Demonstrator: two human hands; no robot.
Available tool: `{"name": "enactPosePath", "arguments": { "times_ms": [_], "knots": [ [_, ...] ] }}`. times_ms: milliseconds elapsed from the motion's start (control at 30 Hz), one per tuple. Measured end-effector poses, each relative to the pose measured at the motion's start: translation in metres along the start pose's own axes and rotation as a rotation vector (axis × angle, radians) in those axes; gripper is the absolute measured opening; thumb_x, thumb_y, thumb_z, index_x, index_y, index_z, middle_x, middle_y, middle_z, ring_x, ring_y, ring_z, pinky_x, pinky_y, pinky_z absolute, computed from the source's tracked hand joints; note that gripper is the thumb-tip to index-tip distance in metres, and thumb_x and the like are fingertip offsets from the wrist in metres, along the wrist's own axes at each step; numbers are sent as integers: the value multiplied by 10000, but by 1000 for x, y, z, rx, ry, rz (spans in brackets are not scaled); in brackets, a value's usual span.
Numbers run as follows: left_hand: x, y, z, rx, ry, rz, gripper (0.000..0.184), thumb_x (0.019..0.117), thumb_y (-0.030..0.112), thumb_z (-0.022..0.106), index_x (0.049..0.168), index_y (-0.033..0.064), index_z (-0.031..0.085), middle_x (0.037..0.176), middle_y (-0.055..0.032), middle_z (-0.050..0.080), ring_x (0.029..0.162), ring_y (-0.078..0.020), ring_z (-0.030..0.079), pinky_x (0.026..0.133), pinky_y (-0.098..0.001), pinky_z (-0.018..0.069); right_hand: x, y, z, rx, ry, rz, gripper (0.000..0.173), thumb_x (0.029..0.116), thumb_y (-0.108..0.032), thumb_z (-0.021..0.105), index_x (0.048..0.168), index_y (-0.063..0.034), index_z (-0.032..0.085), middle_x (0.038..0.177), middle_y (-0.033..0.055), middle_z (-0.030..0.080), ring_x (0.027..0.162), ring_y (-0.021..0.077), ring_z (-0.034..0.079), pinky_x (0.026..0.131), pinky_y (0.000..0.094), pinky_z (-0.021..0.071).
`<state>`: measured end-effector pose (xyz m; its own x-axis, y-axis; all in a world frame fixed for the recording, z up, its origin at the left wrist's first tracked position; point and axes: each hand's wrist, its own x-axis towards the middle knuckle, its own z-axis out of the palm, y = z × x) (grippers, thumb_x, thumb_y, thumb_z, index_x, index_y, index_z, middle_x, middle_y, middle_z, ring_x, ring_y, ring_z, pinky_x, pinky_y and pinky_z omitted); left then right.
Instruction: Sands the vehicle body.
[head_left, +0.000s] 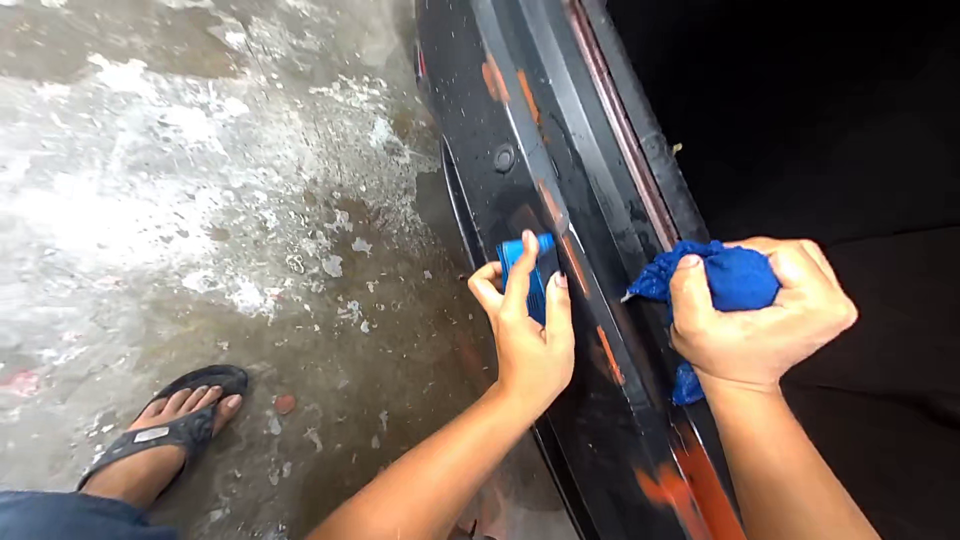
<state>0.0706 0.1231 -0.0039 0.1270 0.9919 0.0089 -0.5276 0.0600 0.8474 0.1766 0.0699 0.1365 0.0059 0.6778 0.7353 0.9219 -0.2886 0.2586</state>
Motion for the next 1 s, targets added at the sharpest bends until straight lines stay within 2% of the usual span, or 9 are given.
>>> {"name": "enactPosePath", "arguments": {
  "times_ms": [100,267,433,533,600,667,767,900,1000],
  "knots": [
    [33,-11,7,-6,109,4,497,960,218,676,1451,202,604,1262,-138,465,1117,-184,525,840,-271,535,-3,3,-2,-19,-18,-3,317,862,-374,676,884,-59,677,867,104,677,841,184,656,728,366,495],
    [25,-1,-6,98,17,23,519,1014,292,618,1524,287,520,1314,-124,418,1170,-209,484,868,-331,534,-1,0,-2,-16,-19,6,317,873,-368,668,898,-53,682,877,106,669,848,180,649,735,362,495],
    [67,-5,2,101,106,-21,474,979,280,665,1449,253,605,1252,-155,449,1105,-218,514,831,-312,529,-2,0,0,-23,-16,-2,306,863,-358,669,880,-53,678,856,107,670,831,178,647,729,355,485],
    [23,-1,-9,120,-29,51,552,1030,298,589,1565,287,453,1348,-127,430,1180,-217,502,852,-349,547,1,-2,-1,-23,-22,6,329,866,-374,665,890,-46,675,882,118,675,848,196,656,736,375,503],
    [0,-12,-10,100,-76,99,511,1003,281,610,1509,283,533,1326,-110,432,1191,-190,494,866,-328,542,3,0,2,-29,-5,6,344,852,-378,655,873,-35,676,871,126,675,834,203,653,727,378,501],
    [18,-15,-8,90,-55,156,454,969,235,645,1422,208,627,1274,-132,458,1163,-188,508,877,-299,535,1,1,1,-32,-5,4,342,851,-380,662,869,-39,676,859,118,677,828,186,653,726,363,494],
    [62,-7,0,71,0,185,462,985,225,651,1445,196,615,1237,-134,466,1146,-216,504,907,-321,516,-2,3,1,-21,-6,-14,305,861,-364,677,869,-59,668,860,98,672,835,179,653,724,361,496],
    [16,-8,-12,135,-100,229,501,1022,250,583,1519,252,519,1384,-124,437,1257,-216,488,956,-358,534,-3,-1,-2,-33,-10,18,323,858,-393,675,893,-73,694,885,88,673,846,184,651,723,372,500],
    [27,-18,-11,137,-86,279,444,968,244,638,1411,214,641,1293,-150,469,1194,-226,501,926,-349,521,-3,1,0,-37,4,14,335,842,-395,674,867,-62,695,867,99,673,824,184,649,714,374,496]
  ]
}}
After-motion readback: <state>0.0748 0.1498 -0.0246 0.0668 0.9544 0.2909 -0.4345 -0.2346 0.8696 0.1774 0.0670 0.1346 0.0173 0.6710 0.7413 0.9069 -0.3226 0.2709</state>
